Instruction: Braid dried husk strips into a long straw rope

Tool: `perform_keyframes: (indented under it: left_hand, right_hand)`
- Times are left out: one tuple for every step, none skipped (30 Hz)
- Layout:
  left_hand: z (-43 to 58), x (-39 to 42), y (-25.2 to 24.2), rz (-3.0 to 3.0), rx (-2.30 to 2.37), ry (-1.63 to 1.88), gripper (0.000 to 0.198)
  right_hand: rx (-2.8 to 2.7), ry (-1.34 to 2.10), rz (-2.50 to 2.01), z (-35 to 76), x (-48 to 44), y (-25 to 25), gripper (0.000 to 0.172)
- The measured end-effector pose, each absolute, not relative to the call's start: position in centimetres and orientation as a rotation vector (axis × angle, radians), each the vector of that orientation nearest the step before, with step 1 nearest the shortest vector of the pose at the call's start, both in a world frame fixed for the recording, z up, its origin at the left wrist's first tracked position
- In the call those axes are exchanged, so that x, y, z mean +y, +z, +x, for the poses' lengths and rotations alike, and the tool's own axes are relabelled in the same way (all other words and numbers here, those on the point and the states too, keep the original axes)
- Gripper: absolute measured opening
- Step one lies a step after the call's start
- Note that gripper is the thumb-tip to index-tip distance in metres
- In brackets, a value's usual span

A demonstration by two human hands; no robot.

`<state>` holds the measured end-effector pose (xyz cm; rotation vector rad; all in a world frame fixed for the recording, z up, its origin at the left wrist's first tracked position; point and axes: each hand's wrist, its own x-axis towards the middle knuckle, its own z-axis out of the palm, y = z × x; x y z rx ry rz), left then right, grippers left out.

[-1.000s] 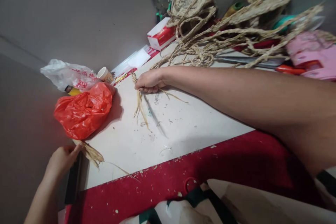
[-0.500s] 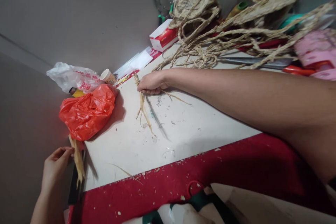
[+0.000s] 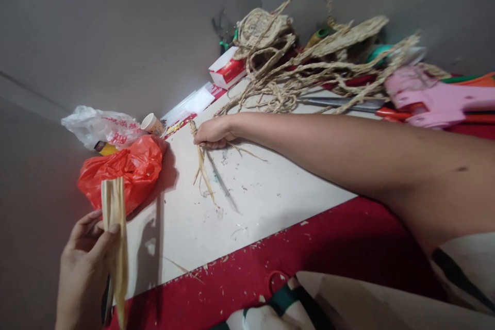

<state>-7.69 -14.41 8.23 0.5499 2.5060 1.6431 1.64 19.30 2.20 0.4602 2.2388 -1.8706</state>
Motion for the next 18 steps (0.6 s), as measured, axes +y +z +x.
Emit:
perform_keyframes:
  left_hand:
    - [-7.6,-13.4,7.9,0.559,2.404,1.642,0.044]
    - [-7.6,-12.4,7.6,0.556,2.307,1.626,0.041]
    - [-7.7,-11.4,7.3,0.552,2.211,1.606,0.036]
    - [-7.8,-10.3,7.1,0.551,2.124,1.588,0.03]
    - [-7.9,-9.3,7.0,0.546,2.051,1.568,0.025]
    - [-7.9,-8.4,6.9,0.536,1.995,1.551,0.022]
    - [-8.0,-7.4,6.7,0.519,1.947,1.534,0.021]
    - [-8.0,-6.5,6.6,0.496,1.902,1.514,0.021]
    - [-8.0,-5.7,6.5,0.472,1.857,1.494,0.021]
    - [-8.0,-4.9,6.4,0.452,1.815,1.487,0.021]
    - [-7.9,-4.1,6.2,0.436,1.779,1.495,0.021]
    - [-7.8,-3.3,6.0,0.416,1.747,1.51,0.02]
    - [-7.7,-2.6,5.8,0.391,1.714,1.525,0.018]
    - [-7.6,-1.9,5.5,0.364,1.68,1.541,0.018]
    - [-7.5,-1.2,5.3,0.344,1.645,1.547,0.019]
    - [-7.5,-0.6,5.1,0.341,1.614,1.541,0.02]
    - [-7.5,0.0,4.8,0.361,1.599,1.531,0.023]
    - [-7.5,0.5,4.6,0.396,1.61,1.519,0.025]
  right_hand:
    - [2.237,-1.861,0.471,1.6,19.4,2.2,0.027]
    - [2.242,-1.855,0.475,1.5,19.4,2.2,0.027]
    - [2.249,-1.85,0.476,1.5,19.5,2.3,0.028]
    - [2.26,-1.847,0.473,1.5,19.5,2.4,0.028]
    - [2.27,-1.845,0.466,1.5,19.4,2.5,0.028]
    - [2.279,-1.845,0.461,1.6,19.4,2.7,0.028]
    - [2.282,-1.847,0.454,1.6,19.4,2.8,0.028]
    - [2.281,-1.849,0.448,1.6,19.4,2.9,0.027]
    - [2.279,-1.854,0.442,1.6,19.4,2.9,0.027]
    - [2.275,-1.861,0.44,1.5,19.4,2.9,0.026]
    - [2.272,-1.868,0.443,1.4,19.5,2.9,0.025]
    - [2.272,-1.877,0.447,1.4,19.6,2.8,0.025]
    - [2.273,-1.884,0.448,1.3,19.7,2.8,0.024]
    - [2.274,-1.889,0.449,1.2,19.8,2.7,0.024]
    - [2.274,-1.892,0.45,1.1,19.9,2.7,0.024]
    - [2.273,-1.894,0.452,1.0,19.9,2.7,0.024]
    - [2.271,-1.896,0.453,0.9,20.0,2.7,0.024]
    - [2.268,-1.899,0.453,0.9,20.0,2.7,0.024]
